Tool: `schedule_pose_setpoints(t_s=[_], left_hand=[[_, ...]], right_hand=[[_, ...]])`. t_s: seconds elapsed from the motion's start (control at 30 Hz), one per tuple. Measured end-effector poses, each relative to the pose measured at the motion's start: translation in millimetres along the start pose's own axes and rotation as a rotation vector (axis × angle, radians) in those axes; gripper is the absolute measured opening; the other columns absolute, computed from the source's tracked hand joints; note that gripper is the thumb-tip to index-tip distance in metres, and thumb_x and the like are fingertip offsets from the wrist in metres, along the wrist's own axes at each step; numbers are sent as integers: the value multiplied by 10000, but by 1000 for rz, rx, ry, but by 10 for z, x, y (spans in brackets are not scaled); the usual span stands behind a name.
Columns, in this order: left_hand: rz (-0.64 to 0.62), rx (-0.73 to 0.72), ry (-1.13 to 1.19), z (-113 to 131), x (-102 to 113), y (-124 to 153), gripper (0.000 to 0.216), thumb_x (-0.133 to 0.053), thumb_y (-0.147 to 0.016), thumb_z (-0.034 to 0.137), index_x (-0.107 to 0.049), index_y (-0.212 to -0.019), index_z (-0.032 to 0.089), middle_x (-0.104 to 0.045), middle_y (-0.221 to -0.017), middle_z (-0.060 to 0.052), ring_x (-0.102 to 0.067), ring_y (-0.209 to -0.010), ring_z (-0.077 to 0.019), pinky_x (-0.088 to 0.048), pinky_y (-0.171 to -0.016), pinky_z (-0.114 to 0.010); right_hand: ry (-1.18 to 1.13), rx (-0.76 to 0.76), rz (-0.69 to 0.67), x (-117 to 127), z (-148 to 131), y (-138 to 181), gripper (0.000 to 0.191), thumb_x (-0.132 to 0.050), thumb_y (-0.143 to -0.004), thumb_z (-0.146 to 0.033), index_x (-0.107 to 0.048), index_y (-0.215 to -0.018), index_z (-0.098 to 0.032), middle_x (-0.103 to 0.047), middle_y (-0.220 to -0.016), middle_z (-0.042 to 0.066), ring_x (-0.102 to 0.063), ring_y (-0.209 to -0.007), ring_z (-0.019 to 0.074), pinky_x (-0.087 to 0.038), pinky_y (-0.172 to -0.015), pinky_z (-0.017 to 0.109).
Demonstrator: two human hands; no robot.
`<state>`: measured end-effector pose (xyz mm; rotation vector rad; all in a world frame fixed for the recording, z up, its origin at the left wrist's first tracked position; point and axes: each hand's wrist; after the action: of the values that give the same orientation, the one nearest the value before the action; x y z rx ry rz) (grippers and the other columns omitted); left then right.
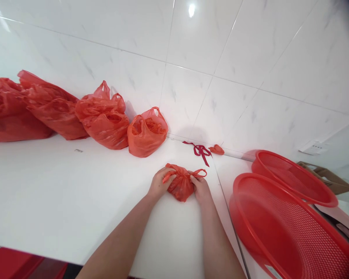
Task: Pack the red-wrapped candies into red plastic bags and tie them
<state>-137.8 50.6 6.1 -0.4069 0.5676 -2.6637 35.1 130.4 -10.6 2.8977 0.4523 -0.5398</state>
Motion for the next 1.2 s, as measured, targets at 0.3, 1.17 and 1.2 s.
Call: schedule_pose_setpoints(t_s=[0.3, 1.17, 1.2], left_hand=[[83, 88, -39, -48, 42, -6, 246, -446, -865, 351, -533, -685, 209, -507, -636, 29, -471, -607, -125, -400, -603, -254], [21, -144, -399, -73, -69, 18, 642, -725, -665, 381, -510, -1256, 256, -453, -1350, -83, -399, -1250, -284, -317, -1050, -456], [-46, -151, -420, -60, -94, 36, 677, -737, -648, 380, -500, -1272, 265, -456, -1355, -78, -399, -1249, -289, -307, -1053, -463]], right_hand=[[-90, 48, 48, 16, 32, -35, 283, -765, -637, -423, -677, -725, -169, -668, -680, 24, -597, -640, 153, -476, -625, 290], [-60, -21, -136, -98, 30, 51, 240, -750, -680, -388, -707, -765, -168, -707, -775, 44, -631, -710, 178, -486, -686, 307], [-53, -27, -146, -112, 33, 60, 239, -748, -684, -386, -707, -770, -166, -707, -774, 43, -631, -709, 177, -485, -690, 307]])
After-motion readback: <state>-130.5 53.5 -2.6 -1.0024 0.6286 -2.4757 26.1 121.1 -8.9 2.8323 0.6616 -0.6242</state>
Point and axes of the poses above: each hand's wrist, its own y-axis away from the middle knuckle, its own x-axis out of the back of the hand, z = x × y
